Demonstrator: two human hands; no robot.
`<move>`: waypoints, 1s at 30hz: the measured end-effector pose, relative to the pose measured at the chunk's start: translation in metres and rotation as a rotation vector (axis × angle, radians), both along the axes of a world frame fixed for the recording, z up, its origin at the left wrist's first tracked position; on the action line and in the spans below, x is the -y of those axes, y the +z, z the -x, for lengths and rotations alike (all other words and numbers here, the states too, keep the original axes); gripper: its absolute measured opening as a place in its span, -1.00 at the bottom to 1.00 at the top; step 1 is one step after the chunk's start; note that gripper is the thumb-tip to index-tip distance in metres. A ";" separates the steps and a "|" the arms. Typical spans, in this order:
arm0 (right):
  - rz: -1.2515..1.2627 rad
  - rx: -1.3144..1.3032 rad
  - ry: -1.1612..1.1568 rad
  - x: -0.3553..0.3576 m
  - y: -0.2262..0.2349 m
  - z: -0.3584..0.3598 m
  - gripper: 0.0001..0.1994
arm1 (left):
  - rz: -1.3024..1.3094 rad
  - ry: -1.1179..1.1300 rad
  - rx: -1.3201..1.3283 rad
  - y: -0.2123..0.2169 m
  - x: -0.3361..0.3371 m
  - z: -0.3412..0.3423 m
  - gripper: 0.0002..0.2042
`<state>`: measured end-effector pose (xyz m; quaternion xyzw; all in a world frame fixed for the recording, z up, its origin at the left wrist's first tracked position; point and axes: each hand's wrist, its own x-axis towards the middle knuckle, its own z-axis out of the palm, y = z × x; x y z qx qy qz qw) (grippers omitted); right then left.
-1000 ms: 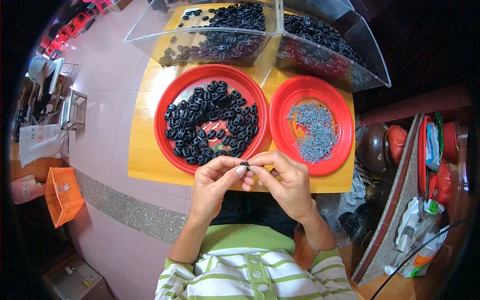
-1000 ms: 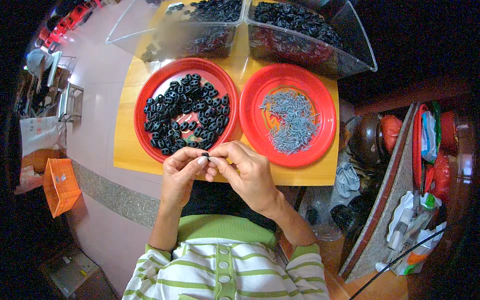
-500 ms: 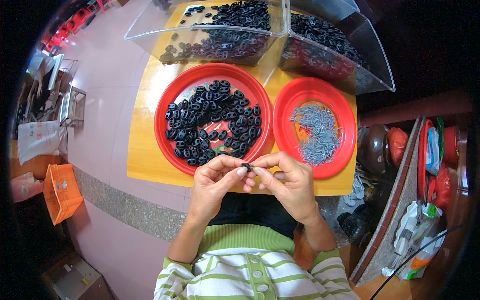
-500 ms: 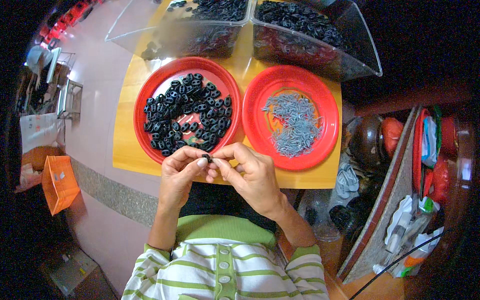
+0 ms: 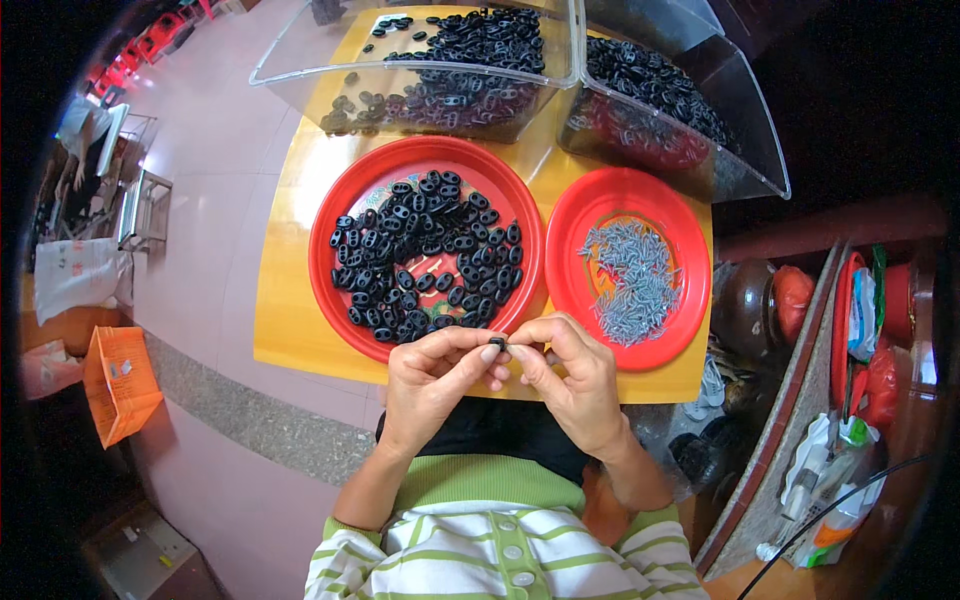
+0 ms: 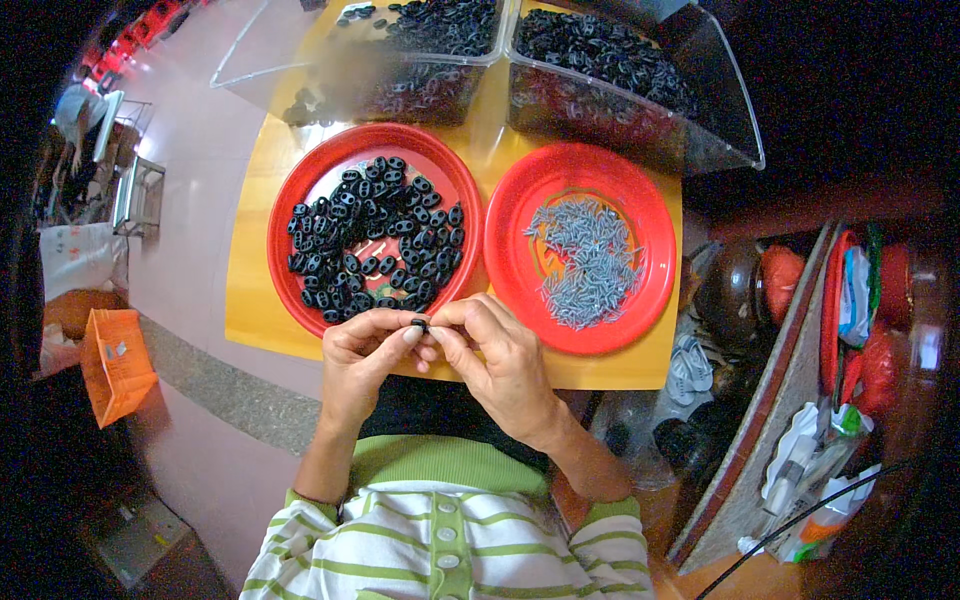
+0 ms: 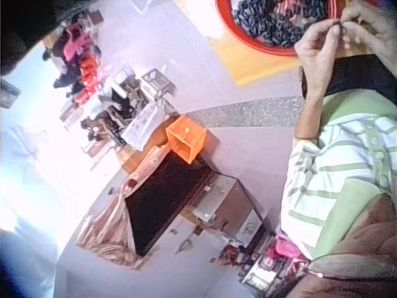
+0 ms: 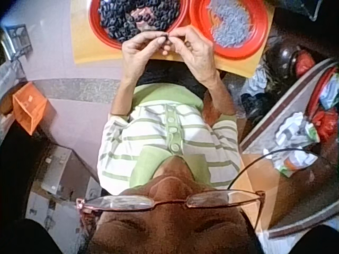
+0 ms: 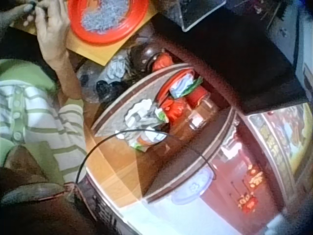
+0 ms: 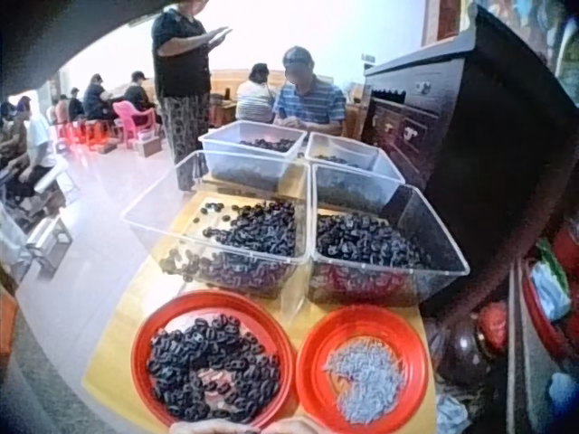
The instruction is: The person assembles small black plastic components by hand.
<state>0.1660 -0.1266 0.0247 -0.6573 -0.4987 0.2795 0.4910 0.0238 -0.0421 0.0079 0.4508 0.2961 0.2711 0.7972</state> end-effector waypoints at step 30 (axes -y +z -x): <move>0.124 -0.510 -0.012 -0.020 -0.004 -0.008 -0.93 | -0.025 0.140 -0.005 -0.015 -0.004 -0.016 -0.86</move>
